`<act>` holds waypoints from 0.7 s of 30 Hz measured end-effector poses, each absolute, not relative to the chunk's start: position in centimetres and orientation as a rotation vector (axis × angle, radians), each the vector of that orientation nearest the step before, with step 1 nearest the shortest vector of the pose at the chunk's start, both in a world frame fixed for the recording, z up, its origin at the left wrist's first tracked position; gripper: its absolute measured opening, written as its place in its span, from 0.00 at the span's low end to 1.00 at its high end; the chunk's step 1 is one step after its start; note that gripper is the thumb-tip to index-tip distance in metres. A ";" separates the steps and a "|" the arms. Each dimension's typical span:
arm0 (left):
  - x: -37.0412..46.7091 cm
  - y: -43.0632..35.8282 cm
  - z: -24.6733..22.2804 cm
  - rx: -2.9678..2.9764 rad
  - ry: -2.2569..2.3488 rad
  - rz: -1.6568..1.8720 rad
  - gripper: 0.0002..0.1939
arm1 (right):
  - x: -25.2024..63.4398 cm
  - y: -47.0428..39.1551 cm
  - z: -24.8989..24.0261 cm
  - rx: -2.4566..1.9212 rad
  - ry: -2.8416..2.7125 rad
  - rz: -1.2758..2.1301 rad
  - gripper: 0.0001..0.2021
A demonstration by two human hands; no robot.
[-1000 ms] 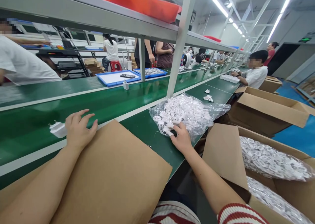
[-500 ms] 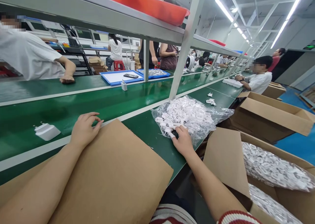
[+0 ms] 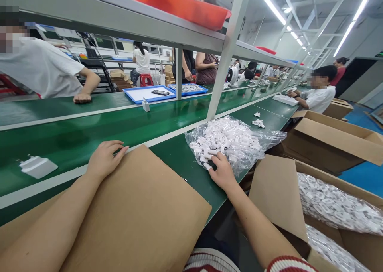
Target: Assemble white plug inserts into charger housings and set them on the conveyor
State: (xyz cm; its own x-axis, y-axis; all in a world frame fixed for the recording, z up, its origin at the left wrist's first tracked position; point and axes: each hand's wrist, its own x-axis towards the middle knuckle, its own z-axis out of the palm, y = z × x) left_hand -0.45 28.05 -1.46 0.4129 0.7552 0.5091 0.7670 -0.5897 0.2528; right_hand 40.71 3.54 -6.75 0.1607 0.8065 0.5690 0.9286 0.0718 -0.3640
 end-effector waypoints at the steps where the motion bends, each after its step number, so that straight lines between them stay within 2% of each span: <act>1: -0.4 28.1 -1.4 -2.630 -1.431 -0.915 0.24 | 40.7 3.6 -6.8 -1.742 -1.655 -0.227 0.17; 13: -0.4 28.5 -1.4 -2.726 -1.529 -0.759 0.24 | 40.7 3.4 -6.6 -1.717 -1.554 -0.298 0.07; 21: -0.4 28.3 -1.0 -2.754 -1.578 -0.687 0.24 | 40.2 3.2 -5.7 -1.633 -1.506 -0.273 0.07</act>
